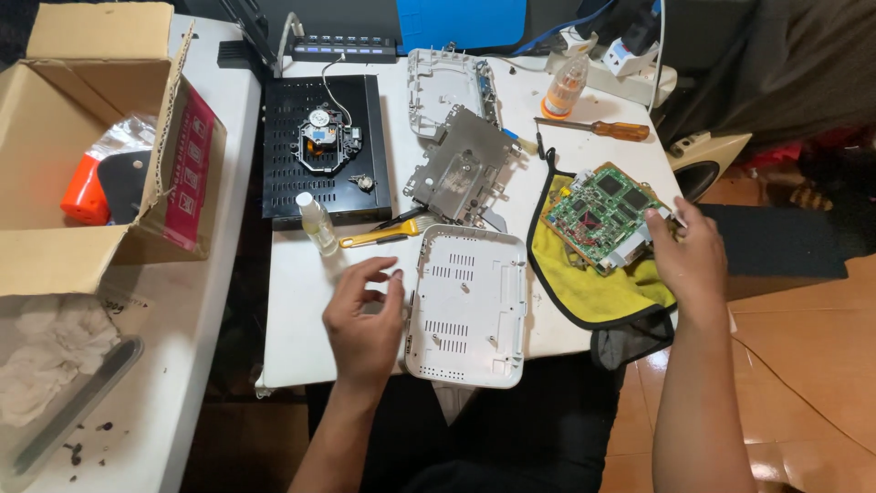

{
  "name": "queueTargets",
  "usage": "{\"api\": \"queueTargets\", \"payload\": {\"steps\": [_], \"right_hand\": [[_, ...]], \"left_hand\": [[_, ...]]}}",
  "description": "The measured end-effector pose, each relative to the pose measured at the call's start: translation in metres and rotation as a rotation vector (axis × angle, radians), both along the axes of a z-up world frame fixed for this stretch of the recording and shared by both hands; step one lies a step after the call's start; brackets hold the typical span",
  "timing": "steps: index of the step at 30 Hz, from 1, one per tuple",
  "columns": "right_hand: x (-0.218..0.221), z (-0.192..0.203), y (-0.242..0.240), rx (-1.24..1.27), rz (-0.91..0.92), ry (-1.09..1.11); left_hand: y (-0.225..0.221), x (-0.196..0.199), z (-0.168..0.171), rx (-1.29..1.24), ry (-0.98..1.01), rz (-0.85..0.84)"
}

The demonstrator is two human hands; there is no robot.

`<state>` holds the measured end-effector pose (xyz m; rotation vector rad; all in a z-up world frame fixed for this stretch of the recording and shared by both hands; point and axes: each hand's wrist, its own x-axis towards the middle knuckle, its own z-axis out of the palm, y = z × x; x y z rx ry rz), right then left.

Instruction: Disassembling and inspecting the internal components of a game console on a workbench

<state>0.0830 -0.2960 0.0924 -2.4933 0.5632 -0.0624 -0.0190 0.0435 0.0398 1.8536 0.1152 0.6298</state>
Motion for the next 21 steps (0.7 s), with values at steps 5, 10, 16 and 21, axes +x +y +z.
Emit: {"api": "queueTargets", "payload": {"steps": [5, 10, 16, 21], "right_hand": [[0.001, -0.01, 0.0, -0.128, 0.124, -0.392], [-0.03, 0.037, 0.078, 0.16, 0.448, -0.274], [-0.025, 0.026, 0.106, -0.079, 0.645, 0.062], [-0.018, -0.01, 0.104, 0.127, 0.517, 0.012]], "left_hand": [[0.038, 0.014, 0.013, 0.116, -0.051, 0.32], [0.068, 0.04, 0.0, 0.194, -0.115, 0.241], [0.061, 0.046, -0.013, 0.434, -0.264, 0.147], [0.042, 0.042, -0.001, 0.298, -0.146, -0.249]]}}
